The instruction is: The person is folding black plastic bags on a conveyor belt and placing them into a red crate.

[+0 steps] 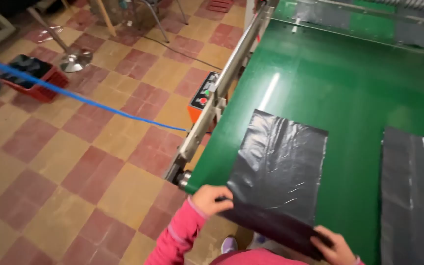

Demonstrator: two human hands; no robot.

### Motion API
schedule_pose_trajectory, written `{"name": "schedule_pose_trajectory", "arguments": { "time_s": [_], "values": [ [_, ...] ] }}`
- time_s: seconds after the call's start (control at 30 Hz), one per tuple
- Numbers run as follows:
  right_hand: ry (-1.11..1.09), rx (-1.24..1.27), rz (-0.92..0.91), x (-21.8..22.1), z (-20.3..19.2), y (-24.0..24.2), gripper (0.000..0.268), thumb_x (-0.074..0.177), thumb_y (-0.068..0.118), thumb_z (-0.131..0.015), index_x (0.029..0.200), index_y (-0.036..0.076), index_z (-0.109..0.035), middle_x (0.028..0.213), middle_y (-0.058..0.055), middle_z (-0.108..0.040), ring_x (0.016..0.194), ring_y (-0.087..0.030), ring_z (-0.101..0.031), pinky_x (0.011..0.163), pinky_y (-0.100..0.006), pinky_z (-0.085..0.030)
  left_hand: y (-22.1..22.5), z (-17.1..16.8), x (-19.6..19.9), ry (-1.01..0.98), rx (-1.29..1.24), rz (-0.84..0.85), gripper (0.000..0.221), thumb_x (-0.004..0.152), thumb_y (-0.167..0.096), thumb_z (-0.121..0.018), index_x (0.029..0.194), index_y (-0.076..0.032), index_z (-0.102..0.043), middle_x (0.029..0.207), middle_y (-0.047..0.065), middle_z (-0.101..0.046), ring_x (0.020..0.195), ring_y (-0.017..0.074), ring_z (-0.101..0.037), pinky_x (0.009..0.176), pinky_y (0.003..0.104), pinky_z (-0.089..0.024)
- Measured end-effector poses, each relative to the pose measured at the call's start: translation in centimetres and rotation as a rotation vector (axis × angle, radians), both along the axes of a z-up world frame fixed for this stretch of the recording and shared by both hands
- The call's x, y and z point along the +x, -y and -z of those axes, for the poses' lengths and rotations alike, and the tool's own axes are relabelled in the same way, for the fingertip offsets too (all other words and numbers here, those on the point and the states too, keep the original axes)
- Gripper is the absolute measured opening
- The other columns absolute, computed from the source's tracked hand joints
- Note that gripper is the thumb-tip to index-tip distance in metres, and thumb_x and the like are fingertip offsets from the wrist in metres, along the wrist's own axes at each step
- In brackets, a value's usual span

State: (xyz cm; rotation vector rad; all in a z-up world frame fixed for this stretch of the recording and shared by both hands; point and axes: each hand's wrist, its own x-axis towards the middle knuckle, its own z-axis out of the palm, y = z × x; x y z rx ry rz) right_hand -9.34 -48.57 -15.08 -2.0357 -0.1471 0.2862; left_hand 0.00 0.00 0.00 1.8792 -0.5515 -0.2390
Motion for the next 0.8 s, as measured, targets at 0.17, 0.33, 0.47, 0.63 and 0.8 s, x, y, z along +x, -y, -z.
{"name": "schedule_pose_trajectory", "arguments": {
  "time_s": [0.17,0.33,0.47,0.63,0.8],
  "values": [
    [0.326,-0.084,0.210,11.4,-8.0,-0.8,0.019,0.085,0.008,-0.072,0.100,-0.002,-0.069,0.100,-0.017,-0.072,0.092,-0.025,-0.070,0.084,-0.035,-0.053,5.2,-0.4,14.5,0.072,-0.145,-0.049,0.014,0.084,-0.013,-0.079,0.090,-0.004,-0.071,0.088,0.006,-0.071,0.078,0.0142,-0.068,0.072,0.029,-0.055],
    [0.267,-0.081,0.384,25.2,-8.5,-0.2,0.017,0.095,0.015,-0.072,0.105,0.002,-0.068,0.083,-0.011,-0.070,0.076,-0.017,-0.065,0.074,-0.031,-0.053,10.9,8.6,29.1,-0.005,-0.188,-0.300,0.018,0.089,-0.015,-0.079,0.100,-0.004,-0.070,0.090,0.006,-0.071,0.084,0.0106,-0.064,0.077,0.027,-0.054],
    [0.356,-0.303,0.403,29.6,-4.1,0.4,0.020,0.090,0.017,-0.075,0.103,0.003,-0.068,0.095,-0.012,-0.069,0.087,-0.030,-0.066,0.079,-0.040,-0.053,12.0,14.0,32.0,0.115,0.163,-0.381,0.020,0.092,-0.022,-0.075,0.103,-0.008,-0.067,0.094,0.013,-0.074,0.087,0.0297,-0.071,0.079,0.038,-0.056],
    [0.524,-0.428,0.394,31.9,-4.6,0.3,0.017,0.088,0.015,-0.074,0.100,0.006,-0.067,0.105,-0.012,-0.065,0.102,-0.035,-0.062,0.089,-0.043,-0.052,13.1,14.5,32.3,0.136,0.374,-0.431,0.021,0.096,-0.027,-0.068,0.109,-0.011,-0.062,0.100,0.017,-0.074,0.093,0.0402,-0.070,0.080,0.046,-0.055],
    [0.372,-0.598,0.223,35.2,-6.8,-0.6,0.038,0.076,0.023,-0.080,0.105,0.004,-0.066,0.101,-0.015,-0.065,0.097,-0.039,-0.060,0.084,-0.048,-0.048,14.9,11.9,32.1,0.203,0.617,-0.442,0.028,0.099,-0.030,-0.069,0.116,-0.010,-0.059,0.114,0.017,-0.071,0.090,0.0448,-0.067,0.076,0.052,-0.053]
  ]
}}
